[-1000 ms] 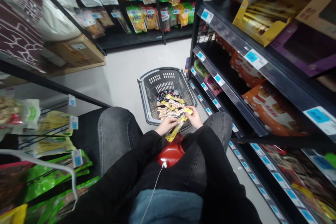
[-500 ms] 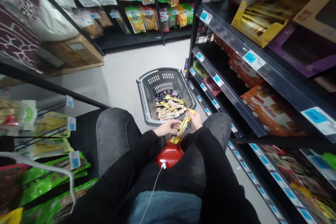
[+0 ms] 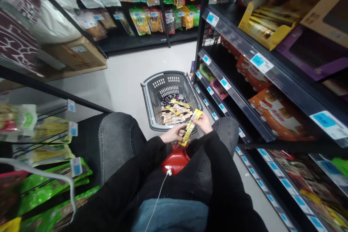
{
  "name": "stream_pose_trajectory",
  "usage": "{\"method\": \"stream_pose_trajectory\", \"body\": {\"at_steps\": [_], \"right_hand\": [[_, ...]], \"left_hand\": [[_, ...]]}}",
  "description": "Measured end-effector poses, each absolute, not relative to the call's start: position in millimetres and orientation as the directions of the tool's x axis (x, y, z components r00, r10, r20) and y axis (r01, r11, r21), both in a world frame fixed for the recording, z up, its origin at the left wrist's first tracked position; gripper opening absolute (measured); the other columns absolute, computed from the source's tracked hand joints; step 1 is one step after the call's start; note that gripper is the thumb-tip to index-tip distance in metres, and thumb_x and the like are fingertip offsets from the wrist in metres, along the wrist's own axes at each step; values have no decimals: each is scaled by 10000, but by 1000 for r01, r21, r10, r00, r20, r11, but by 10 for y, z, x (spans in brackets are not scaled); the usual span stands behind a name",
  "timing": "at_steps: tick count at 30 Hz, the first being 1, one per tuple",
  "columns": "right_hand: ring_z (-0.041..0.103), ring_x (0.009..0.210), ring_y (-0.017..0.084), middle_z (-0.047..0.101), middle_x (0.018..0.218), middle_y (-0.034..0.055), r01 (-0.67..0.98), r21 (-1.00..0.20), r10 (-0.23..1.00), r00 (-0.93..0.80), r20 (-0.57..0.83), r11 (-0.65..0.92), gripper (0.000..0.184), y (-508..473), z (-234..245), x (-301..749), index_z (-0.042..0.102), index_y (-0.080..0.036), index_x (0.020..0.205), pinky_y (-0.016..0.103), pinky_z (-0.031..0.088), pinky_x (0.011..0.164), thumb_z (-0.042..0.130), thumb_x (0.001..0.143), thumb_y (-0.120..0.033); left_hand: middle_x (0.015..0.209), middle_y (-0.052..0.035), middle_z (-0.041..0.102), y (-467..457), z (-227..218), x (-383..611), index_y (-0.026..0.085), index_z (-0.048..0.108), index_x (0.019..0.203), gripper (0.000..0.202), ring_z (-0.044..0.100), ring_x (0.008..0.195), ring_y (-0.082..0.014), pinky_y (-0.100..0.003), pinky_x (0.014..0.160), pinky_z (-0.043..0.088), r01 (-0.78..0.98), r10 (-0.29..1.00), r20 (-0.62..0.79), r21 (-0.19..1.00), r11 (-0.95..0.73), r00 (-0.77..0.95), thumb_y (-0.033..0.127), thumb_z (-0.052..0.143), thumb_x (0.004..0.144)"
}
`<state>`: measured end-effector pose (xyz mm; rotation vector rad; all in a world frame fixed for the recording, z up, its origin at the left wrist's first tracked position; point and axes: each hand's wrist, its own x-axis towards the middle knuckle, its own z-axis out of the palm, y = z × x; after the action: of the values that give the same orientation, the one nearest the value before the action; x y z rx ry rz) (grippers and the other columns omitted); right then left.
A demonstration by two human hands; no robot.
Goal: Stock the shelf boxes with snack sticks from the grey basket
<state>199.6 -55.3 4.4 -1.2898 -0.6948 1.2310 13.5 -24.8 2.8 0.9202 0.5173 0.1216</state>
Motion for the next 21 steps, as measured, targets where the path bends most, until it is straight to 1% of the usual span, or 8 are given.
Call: {"method": "stream_pose_trajectory", "body": {"at_steps": [3,5,7,9,11,14,16,21], "right_hand": [[590,626,113,598,685,-49,-300,-930,954,139,-264,-213,485,-584,96,1940,546,-183,862,245,489,634,780,437,-172],[592,629,120,610,687,-36,-308,-924,950,138,-279,-227,448,-589,134,1900,551,-178,839,245,491,619,775,451,-181],[593,618,126,619,691,-25,-347,-913,942,174,-288,-215,397,-581,167,1877,544,-180,821,243,490,581,762,492,-225],[599,601,135,624,686,-21,-396,-895,930,207,-304,-204,368,-567,185,1873,524,-187,807,245,487,543,746,526,-270],[614,605,148,630,683,-21,-423,-886,916,249,-315,-190,377,-554,183,1884,500,-195,805,253,493,534,742,530,-283],[632,625,164,634,680,-25,-421,-893,891,329,-313,-158,389,-541,147,1906,478,-200,807,271,511,548,740,530,-278],[638,629,175,632,666,-24,-421,-894,878,359,-316,-150,361,-534,119,1916,472,-200,802,287,520,551,719,558,-299],[639,604,177,625,620,-23,-459,-885,844,444,-301,-75,292,-510,101,1923,453,-204,796,312,526,557,651,624,-332]], "left_hand": [[886,-70,681,-229,26,154,127,523,1104,641,663,800,-205,-309,718,502,117,389,-398,809,576,831,-21,620,488],[853,-62,688,-227,43,162,102,575,1017,537,662,805,-207,-318,743,500,134,395,-403,820,557,826,10,646,493],[836,-55,691,-234,69,167,101,585,1001,487,663,812,-206,-326,770,496,102,435,-387,831,547,813,63,672,523],[845,-61,689,-246,94,170,104,571,1035,483,667,809,-209,-339,784,497,49,490,-380,825,563,784,130,689,568],[856,-76,686,-256,105,174,103,554,1070,519,672,792,-220,-354,771,506,20,523,-395,811,584,755,172,711,580],[882,-88,684,-267,93,189,103,547,1083,592,674,791,-237,-367,764,513,21,531,-408,807,590,742,145,749,529],[901,-95,686,-271,72,202,100,550,1083,625,673,805,-242,-373,785,507,22,532,-401,813,581,746,111,757,493],[944,-114,690,-266,31,215,94,577,1093,616,652,893,-245,-387,886,455,52,496,-365,842,537,788,93,743,500]]}}
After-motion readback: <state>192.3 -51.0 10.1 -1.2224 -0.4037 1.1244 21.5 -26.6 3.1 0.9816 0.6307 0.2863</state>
